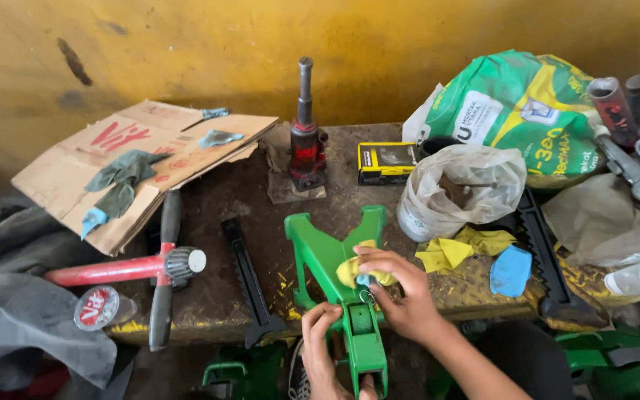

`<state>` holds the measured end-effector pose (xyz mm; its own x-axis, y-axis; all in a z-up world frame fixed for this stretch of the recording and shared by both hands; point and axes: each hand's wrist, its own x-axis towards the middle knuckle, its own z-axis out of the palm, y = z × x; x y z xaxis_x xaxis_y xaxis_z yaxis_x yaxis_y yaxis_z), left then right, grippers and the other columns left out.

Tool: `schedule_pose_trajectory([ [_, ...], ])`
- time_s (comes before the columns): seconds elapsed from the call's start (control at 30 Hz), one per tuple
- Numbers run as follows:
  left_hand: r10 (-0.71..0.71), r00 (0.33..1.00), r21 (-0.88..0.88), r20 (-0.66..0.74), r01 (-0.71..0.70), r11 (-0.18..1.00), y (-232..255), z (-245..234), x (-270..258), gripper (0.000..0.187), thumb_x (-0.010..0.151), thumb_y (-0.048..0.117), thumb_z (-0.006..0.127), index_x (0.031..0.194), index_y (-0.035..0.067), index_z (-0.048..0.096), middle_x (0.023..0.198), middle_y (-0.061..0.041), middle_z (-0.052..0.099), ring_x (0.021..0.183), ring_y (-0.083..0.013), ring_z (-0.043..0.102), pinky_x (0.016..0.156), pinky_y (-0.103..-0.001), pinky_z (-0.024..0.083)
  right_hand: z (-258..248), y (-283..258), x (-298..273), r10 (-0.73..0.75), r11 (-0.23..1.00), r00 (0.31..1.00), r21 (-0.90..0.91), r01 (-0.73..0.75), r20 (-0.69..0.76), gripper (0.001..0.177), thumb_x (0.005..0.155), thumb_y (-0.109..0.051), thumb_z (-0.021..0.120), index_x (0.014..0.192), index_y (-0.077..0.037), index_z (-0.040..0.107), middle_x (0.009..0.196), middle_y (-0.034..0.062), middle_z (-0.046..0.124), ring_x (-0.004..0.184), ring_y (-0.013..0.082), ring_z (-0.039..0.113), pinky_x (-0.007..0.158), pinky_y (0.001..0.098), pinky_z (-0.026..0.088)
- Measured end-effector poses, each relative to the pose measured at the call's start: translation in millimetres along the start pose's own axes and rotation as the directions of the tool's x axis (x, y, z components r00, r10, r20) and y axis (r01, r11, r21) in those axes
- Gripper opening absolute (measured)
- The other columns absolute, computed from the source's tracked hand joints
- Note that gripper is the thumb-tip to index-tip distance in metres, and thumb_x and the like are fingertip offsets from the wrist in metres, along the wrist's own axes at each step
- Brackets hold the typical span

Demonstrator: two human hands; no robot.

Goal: Cleaning a green jack stand with a yellow cloth on a workbench.

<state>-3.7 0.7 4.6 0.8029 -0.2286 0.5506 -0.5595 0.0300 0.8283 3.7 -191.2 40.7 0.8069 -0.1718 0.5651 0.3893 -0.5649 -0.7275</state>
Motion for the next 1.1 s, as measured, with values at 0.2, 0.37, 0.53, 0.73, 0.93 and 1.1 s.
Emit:
schedule_pose_trajectory([
  [0.2, -0.216, 0.976, 0.008, -0.001, 0.216, 0.976, 3, 3, -5, 0.077, 0.05, 0.021, 0.071, 0.124, 0.006, 0.056, 0.121, -0.016, 0.06, 0.084, -0.0246, 0.072, 0.059, -0.031, 0.056, -24, -14, 27, 0.021, 0.999, 0.972, -0.039, -0.012, 0.235, 0.031, 0.082, -0.001, 0.074, 0.112, -0.007, 0.076, 0.113, 0.0099, 0.074, 0.123, 0.031, 0.063, 0.106, 0.044, 0.048],
  [0.37, -0.088, 0.996, 0.027, -0.025, 0.089, 0.996, 2, 5, -8, 0.077, 0.057, 0.02, 0.076, 0.129, 0.005, 0.055, 0.124, -0.016, 0.059, 0.106, -0.0296, 0.071, 0.083, -0.036, 0.061, -25, -35, 56, 0.086, 0.991, 0.884, -0.132, -0.028, 0.46, 0.029, 0.081, -0.011, 0.077, 0.11, -0.014, 0.08, 0.101, 0.006, 0.074, 0.103, 0.026, 0.065, 0.094, 0.0421, 0.051],
  [0.53, -0.22, 0.975, 0.002, -0.034, 0.22, 0.975, 4, 5, -3, 0.076, 0.052, 0.018, 0.071, 0.125, 0.005, 0.056, 0.12, -0.018, 0.06, 0.088, -0.0289, 0.068, 0.065, -0.034, 0.052, -29, -64, 69, 0.228, 0.935, 0.866, -0.347, -0.067, 0.446, 0.027, 0.083, -0.012, 0.075, 0.11, -0.017, 0.079, 0.09, 0.0084, 0.062, 0.087, 0.0255, 0.064, 0.079, 0.0392, 0.053],
  [0.73, -0.001, 1.0, 0.041, 0.001, 0.001, 0.999, -13, 3, -13, 0.085, 0.055, 0.028, 0.082, 0.131, 0.003, 0.054, 0.123, -0.018, 0.058, 0.11, -0.0315, 0.07, 0.094, -0.039, 0.057, -29, -80, 74, 0.379, 0.883, 0.739, -0.456, -0.108, 0.557, 0.029, 0.081, -0.013, 0.075, 0.108, -0.02, 0.081, 0.09, 0.0056, 0.063, 0.089, 0.0262, 0.066, 0.075, 0.0404, 0.052],
  [0.93, -0.115, 0.993, 0.032, -0.027, 0.116, 0.993, -44, 10, -42, 0.069, 0.08, 0.039, 0.084, 0.135, 0.006, 0.058, 0.128, -0.016, 0.064, 0.113, -0.029, 0.069, 0.098, -0.036, 0.063, -26, -94, 85, 0.472, 0.829, 0.667, -0.547, -0.115, 0.576, 0.028, 0.083, -0.012, 0.071, 0.107, -0.024, 0.08, 0.093, 0.0041, 0.061, 0.091, 0.0228, 0.065, 0.079, 0.0394, 0.053],
  [1.1, -0.098, 0.995, 0.003, 0.019, 0.098, 0.995, -22, 4, -27, 0.078, 0.067, 0.036, 0.086, 0.131, 0.005, 0.054, 0.122, -0.018, 0.059, 0.102, -0.0286, 0.072, 0.084, -0.035, 0.061, -28, -106, 91, 0.56, 0.781, 0.582, -0.611, -0.132, 0.59, 0.029, 0.083, -0.013, 0.071, 0.108, -0.025, 0.08, 0.097, 0.0025, 0.061, 0.097, 0.0216, 0.064, 0.083, 0.0387, 0.052],
])
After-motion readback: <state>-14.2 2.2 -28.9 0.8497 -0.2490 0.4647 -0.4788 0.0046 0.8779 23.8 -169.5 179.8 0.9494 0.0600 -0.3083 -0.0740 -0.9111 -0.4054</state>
